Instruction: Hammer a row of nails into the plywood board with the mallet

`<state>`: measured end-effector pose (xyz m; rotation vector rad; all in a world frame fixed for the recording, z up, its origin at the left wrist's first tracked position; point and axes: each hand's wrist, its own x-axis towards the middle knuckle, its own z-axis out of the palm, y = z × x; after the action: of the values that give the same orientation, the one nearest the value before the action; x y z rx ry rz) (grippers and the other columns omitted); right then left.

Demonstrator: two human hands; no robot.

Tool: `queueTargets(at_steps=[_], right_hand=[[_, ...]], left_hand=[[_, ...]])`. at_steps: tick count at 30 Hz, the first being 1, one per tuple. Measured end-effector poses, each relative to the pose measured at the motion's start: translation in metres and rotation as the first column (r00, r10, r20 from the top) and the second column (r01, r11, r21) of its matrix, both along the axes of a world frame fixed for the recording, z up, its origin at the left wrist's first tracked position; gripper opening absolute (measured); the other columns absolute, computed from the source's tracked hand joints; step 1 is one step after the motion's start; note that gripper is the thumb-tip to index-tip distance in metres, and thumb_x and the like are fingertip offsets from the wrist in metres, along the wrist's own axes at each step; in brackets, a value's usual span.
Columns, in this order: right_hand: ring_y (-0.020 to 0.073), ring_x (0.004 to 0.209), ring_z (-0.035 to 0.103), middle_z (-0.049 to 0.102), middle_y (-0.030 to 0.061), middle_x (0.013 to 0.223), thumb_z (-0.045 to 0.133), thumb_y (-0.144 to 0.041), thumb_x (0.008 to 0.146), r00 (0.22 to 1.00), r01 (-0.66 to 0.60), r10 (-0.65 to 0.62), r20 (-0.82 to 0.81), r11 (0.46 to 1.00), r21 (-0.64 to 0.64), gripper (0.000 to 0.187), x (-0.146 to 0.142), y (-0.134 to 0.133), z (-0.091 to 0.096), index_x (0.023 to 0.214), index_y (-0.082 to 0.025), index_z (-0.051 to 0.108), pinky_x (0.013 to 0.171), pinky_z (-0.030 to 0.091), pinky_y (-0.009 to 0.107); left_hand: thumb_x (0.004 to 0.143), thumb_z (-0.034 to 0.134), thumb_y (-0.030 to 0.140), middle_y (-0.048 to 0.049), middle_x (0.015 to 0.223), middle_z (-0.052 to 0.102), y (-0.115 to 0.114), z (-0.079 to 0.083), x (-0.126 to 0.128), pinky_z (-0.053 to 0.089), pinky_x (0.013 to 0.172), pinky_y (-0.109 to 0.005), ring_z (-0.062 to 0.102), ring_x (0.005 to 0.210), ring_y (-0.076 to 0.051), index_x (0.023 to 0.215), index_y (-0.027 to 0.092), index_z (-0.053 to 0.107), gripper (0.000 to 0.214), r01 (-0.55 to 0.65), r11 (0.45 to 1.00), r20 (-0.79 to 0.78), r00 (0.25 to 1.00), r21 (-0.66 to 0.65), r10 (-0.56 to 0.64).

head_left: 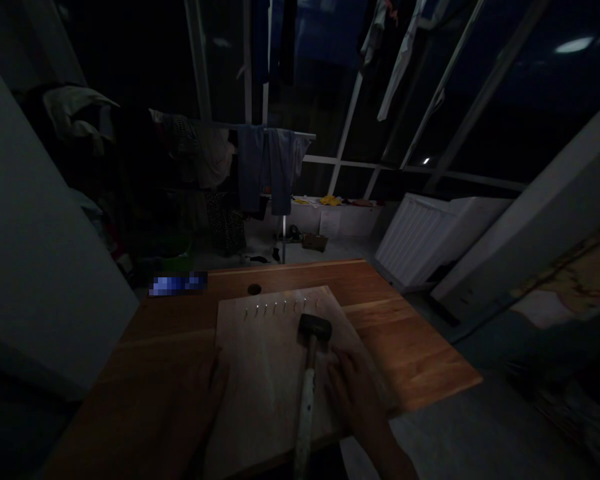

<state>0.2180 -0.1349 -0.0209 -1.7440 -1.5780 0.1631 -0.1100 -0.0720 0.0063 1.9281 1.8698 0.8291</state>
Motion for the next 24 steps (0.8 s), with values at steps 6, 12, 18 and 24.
queueTargets(at_steps=[6,12,18,24], right_hand=[[0.0335,0.127,0.063,0.067,0.0163,0.138,0.043,-0.042,0.103,0.964,0.024,-0.022,0.267,1.0,-0.005,0.044,0.043,-0.006,-0.039,0.13,-0.023,0.071,0.108,0.051,0.056],[0.0356,0.148,0.043,0.053,0.0175,0.156,0.037,-0.049,0.103,0.883,0.19,-0.14,0.448,0.979,-0.068,0.054,0.13,-0.01,-0.036,0.141,-0.02,0.063,0.118,0.037,0.058],[0.0367,0.151,0.037,0.043,0.0186,0.162,0.029,-0.067,0.096,0.808,0.524,-0.394,0.439,0.821,-0.227,0.075,0.22,-0.022,-0.029,0.15,-0.02,0.051,0.119,0.032,0.059],[0.0368,0.142,0.047,0.054,0.0175,0.151,0.029,-0.072,0.092,0.811,0.551,-0.443,0.381,0.796,-0.248,0.077,0.253,-0.018,-0.025,0.146,-0.023,0.055,0.116,0.036,0.057]], left_hand=[[0.093,0.047,0.042,-0.0141,0.125,0.073,-0.005,-0.007,0.036,0.054,0.101,-0.051,0.068,0.117,-0.034,0.124,0.02,0.069,0.044,-0.005,1.0,-0.052,0.999,-0.013,0.004],[0.091,0.053,0.03,-0.012,0.138,0.067,0.004,-0.017,0.102,0.053,0.107,-0.043,0.066,0.122,-0.028,0.127,0.02,0.068,0.04,0.274,0.962,0.043,0.961,0.017,-0.274],[0.095,0.053,0.028,-0.0104,0.151,0.057,0.0,-0.024,0.178,0.046,0.115,-0.044,0.056,0.137,-0.029,0.138,0.023,0.064,0.045,0.556,0.83,0.062,0.828,0.047,-0.558],[0.098,0.053,0.029,-0.0097,0.147,0.062,0.003,-0.017,0.211,0.036,0.122,-0.055,0.04,0.149,-0.033,0.151,0.025,0.053,0.054,0.633,0.774,0.026,0.773,0.023,-0.633]])
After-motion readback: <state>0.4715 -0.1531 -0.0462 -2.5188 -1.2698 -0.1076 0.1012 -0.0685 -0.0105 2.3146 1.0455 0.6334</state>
